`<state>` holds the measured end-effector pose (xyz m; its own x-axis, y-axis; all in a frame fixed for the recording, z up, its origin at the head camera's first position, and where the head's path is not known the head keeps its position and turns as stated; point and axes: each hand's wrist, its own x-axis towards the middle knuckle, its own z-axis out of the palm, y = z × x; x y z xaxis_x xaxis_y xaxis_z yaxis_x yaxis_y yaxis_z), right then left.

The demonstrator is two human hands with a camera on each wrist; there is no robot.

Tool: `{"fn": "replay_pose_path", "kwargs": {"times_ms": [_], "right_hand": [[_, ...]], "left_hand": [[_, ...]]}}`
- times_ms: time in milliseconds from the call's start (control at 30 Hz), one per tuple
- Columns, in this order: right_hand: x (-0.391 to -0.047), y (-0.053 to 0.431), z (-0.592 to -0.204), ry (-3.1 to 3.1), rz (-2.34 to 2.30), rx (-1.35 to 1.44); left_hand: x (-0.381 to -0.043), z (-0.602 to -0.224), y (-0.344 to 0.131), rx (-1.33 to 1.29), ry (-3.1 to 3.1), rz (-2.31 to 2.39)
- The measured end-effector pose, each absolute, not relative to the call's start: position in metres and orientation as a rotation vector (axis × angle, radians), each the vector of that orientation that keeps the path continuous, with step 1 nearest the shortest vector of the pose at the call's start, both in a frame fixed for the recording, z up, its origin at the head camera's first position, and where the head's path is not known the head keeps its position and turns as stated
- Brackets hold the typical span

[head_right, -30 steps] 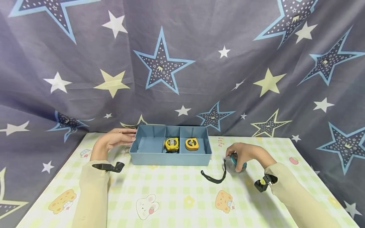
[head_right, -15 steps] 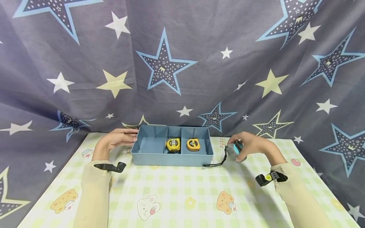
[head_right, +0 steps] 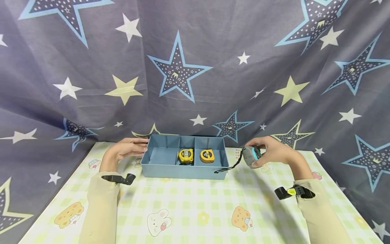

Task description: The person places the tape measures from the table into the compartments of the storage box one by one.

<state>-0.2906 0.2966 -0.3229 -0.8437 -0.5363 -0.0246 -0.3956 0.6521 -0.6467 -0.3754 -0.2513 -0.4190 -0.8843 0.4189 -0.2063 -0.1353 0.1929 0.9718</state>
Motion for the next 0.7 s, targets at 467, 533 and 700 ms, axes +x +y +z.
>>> {"fn": "replay_pose_path", "kwargs": {"times_ms": [467,533,700], "right_hand": [[-0.286,0.293,-0.322,2.543,-1.229,-0.738],[-0.286,0.291,-0.321,2.532,-1.243,-0.748],[-0.287,0.285,-0.315,2.497,-1.280,-0.794]], "left_hand": [[-0.375,-0.419,-0.250,0.253,2.053,1.743],[-0.375,-0.419,-0.250,0.250,2.057,1.740],[-0.375,-0.419,-0.250,0.248,2.061,1.738]]}}
